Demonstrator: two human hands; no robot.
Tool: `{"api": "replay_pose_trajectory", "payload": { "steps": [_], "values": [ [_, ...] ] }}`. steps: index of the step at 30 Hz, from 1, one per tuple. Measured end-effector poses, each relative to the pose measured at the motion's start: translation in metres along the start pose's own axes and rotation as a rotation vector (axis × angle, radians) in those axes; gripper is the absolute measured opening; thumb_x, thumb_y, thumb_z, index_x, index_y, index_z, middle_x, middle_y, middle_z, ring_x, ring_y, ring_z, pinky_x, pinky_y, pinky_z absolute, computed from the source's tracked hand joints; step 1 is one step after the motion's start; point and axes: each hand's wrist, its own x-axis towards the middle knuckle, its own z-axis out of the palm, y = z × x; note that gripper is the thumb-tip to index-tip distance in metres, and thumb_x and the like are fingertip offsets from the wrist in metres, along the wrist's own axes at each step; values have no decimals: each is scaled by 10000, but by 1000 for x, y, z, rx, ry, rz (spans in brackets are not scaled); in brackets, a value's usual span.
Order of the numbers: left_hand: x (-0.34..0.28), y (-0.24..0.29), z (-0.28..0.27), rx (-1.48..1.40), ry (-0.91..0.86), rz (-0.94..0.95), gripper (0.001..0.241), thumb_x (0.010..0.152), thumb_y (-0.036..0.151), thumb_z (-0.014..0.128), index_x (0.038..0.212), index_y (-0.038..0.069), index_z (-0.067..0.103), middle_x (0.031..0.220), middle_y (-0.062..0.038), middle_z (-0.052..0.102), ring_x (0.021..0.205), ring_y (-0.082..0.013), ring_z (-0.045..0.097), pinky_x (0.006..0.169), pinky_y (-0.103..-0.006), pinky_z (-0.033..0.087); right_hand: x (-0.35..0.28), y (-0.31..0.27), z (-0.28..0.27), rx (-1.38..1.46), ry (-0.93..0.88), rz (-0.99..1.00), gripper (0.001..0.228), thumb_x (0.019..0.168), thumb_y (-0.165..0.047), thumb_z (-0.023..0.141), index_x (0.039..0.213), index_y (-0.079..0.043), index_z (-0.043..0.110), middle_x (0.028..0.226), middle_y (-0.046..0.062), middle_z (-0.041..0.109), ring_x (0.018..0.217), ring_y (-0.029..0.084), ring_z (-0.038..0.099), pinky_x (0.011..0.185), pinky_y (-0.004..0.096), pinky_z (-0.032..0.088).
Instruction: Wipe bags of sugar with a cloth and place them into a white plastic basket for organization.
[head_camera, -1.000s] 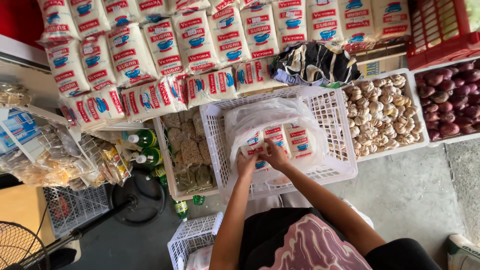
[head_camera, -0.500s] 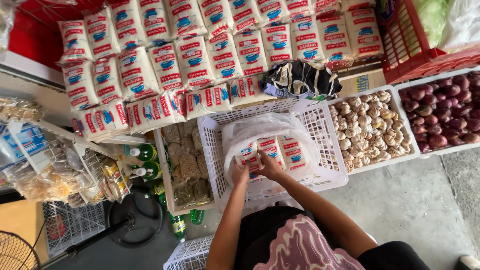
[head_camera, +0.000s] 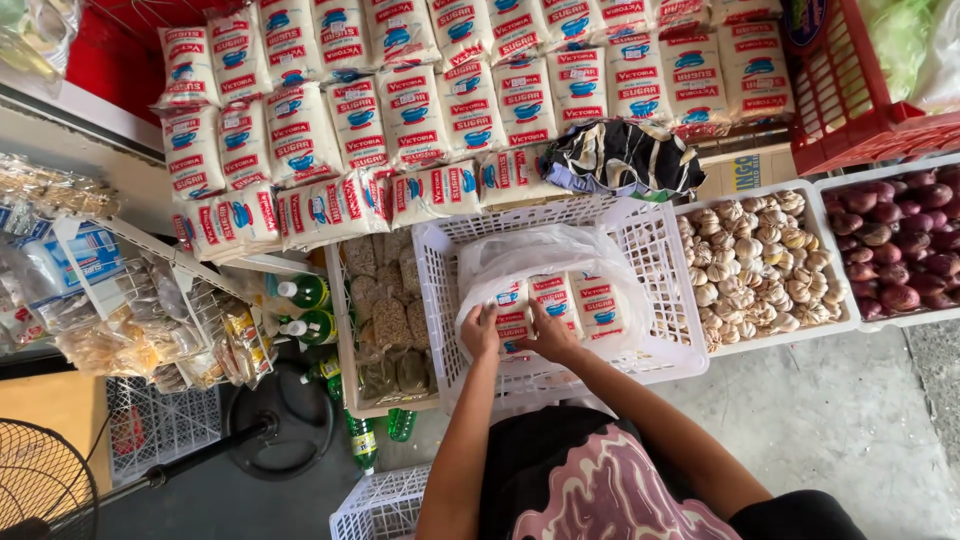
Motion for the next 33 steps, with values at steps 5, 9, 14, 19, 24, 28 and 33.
{"api": "replay_pose_trajectory", "payload": {
  "steps": [5,9,14,19,24,28,33],
  "values": [
    [-8,9,-3,128,4,40,470,878,267,783,1246,-15,708,1184,-142,758,1075,-256,723,932,-368,536,-10,-18,-13,-14,-37,80,1196,670,-450,922,1572,-127,207,897,170,732,882,357,724,775,477,565],
    [5,-10,2,229,-136,-62,670,1005,444,613,1512,50,422,1505,-131,534,1360,-291,534,1096,-385,410,-7,-24,-17,-76,-77,126,1141,741,-465,897,1595,-186,193,904,147,730,898,356,707,775,491,553],
    [8,-9,0,309,-268,-195,739,1011,548,428,1598,115,311,1589,-137,439,1434,-324,457,1153,-393,382,-5,-14,-17,3,-101,106,1146,741,-456,883,1612,-186,189,863,150,738,845,332,725,757,457,553],
    [5,-14,4,310,-231,-48,731,1029,556,403,1577,73,357,1559,-207,465,1421,-385,459,1156,-427,380,2,2,-9,34,-106,98,1158,739,-439,875,1628,-183,178,842,144,734,808,314,728,724,439,548],
    [-9,10,4,352,-207,-64,722,998,501,470,1560,67,340,1432,-237,582,1326,-416,550,1109,-462,427,1,1,-9,24,-90,102,1122,750,-420,872,1620,-189,202,825,133,729,800,312,728,714,443,551],
    [-7,-15,9,368,-137,63,638,982,439,573,1477,45,487,1347,-236,672,1281,-414,625,1085,-463,481,-7,-24,-27,-47,-66,127,1077,756,-421,886,1587,-188,241,851,122,742,855,325,715,743,459,548],
    [-49,49,-5,370,-283,133,686,955,210,631,1558,22,366,1185,-211,734,1098,-349,718,976,-395,544,-25,-50,-79,39,302,-89,582,845,-295,805,1363,-149,583,986,87,765,881,322,745,745,448,582]
  ]
}}
